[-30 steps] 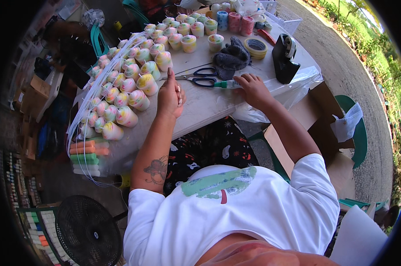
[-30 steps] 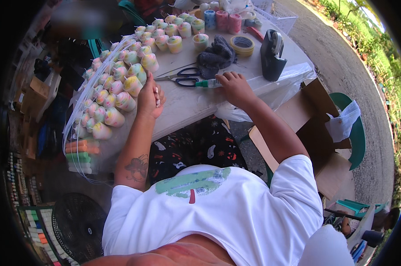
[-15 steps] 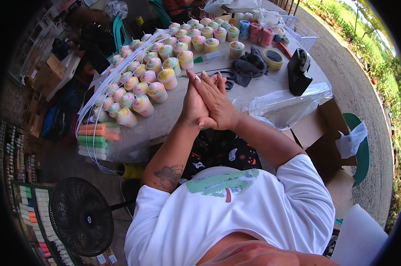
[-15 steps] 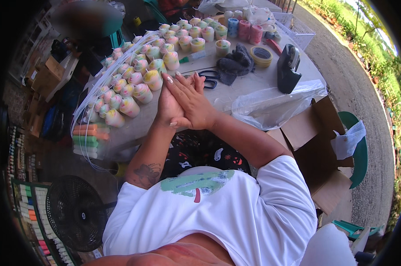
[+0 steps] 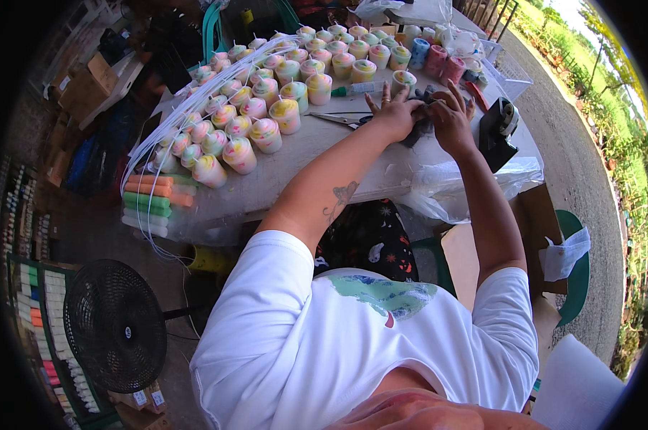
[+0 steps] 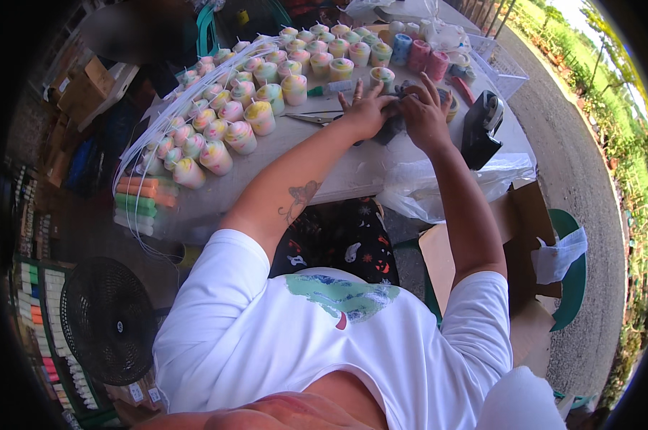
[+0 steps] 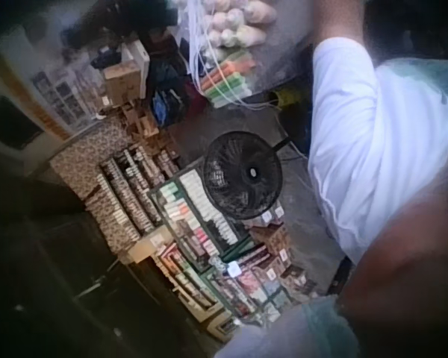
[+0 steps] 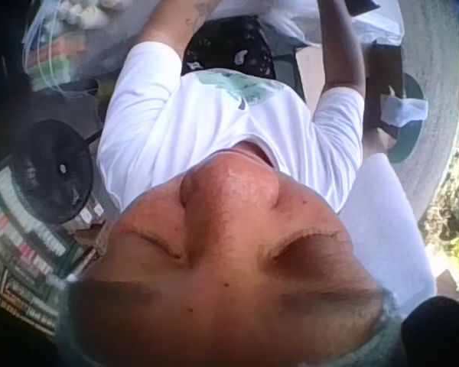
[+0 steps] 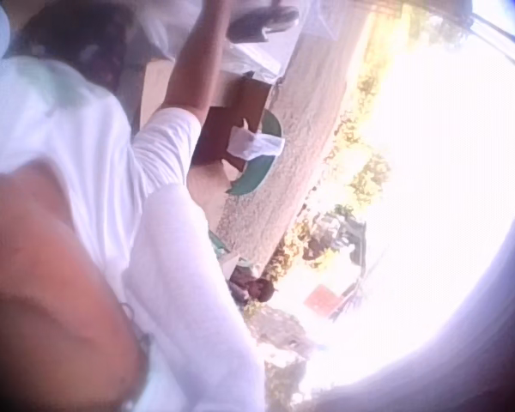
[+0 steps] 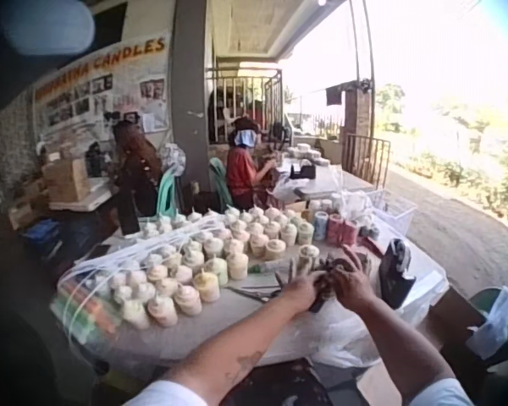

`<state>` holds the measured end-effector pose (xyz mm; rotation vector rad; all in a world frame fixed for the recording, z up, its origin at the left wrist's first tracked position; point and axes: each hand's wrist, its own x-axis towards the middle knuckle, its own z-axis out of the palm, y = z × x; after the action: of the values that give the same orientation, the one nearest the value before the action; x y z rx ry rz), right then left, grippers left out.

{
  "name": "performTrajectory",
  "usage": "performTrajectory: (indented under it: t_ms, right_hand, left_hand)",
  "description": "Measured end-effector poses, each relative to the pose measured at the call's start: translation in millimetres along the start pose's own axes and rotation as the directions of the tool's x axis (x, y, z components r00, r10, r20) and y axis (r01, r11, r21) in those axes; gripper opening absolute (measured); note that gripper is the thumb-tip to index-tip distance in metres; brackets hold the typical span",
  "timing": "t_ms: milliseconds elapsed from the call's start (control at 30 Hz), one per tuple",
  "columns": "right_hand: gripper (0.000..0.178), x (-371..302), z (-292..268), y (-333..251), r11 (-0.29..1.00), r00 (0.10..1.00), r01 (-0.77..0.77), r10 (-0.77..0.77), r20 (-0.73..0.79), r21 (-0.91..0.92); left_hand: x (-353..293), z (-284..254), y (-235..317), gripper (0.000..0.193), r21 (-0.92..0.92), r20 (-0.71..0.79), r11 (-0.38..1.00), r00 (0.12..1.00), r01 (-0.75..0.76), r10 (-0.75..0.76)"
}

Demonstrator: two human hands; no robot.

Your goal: The person assembles small decorative candles by inserting wicks, trimming them with scissors, and wiping the candles with a cloth. They handle each candle individually and place finished units on the table.

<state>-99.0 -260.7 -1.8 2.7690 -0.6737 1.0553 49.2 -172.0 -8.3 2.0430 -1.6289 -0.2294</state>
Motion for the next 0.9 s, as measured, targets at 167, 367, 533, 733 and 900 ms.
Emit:
performTrajectory:
  t_ms: [167,367,533,733,900]
  right_hand:
    - [0.012,21,1,32,0.996,0.966,0.085,-0.075,-0.248,0.032]
    - [0.022,75,-57,30,0.989,0.933,0.134,-0.103,-0.345,0.068]
    - [0.016,52,-87,15,0.971,0.939,0.101,-0.164,-0.302,-0.216]
    - [0.054,-12,-57,-31,0.943,0.69,-0.216,0.33,0.644,-0.253]
    - [0.062,-16,4,-15,0.93,0.658,-0.347,0.336,0.674,-0.126]
  left_hand:
    - [22,0,7,0.032,0.179,-0.334,0.932,0.872,-0.314,0.358]
    - [26,-76,21,0.024,0.358,-0.526,0.839,0.654,-0.41,0.544]
    - [-19,-92,-13,0.038,0.485,-0.506,0.847,0.72,-0.219,0.476]
    - [-185,-69,-29,0.081,0.276,0.087,0.942,0.98,-0.194,0.176]
    - [-264,-106,-40,0.076,-0.413,0.329,0.911,0.934,0.007,0.142]
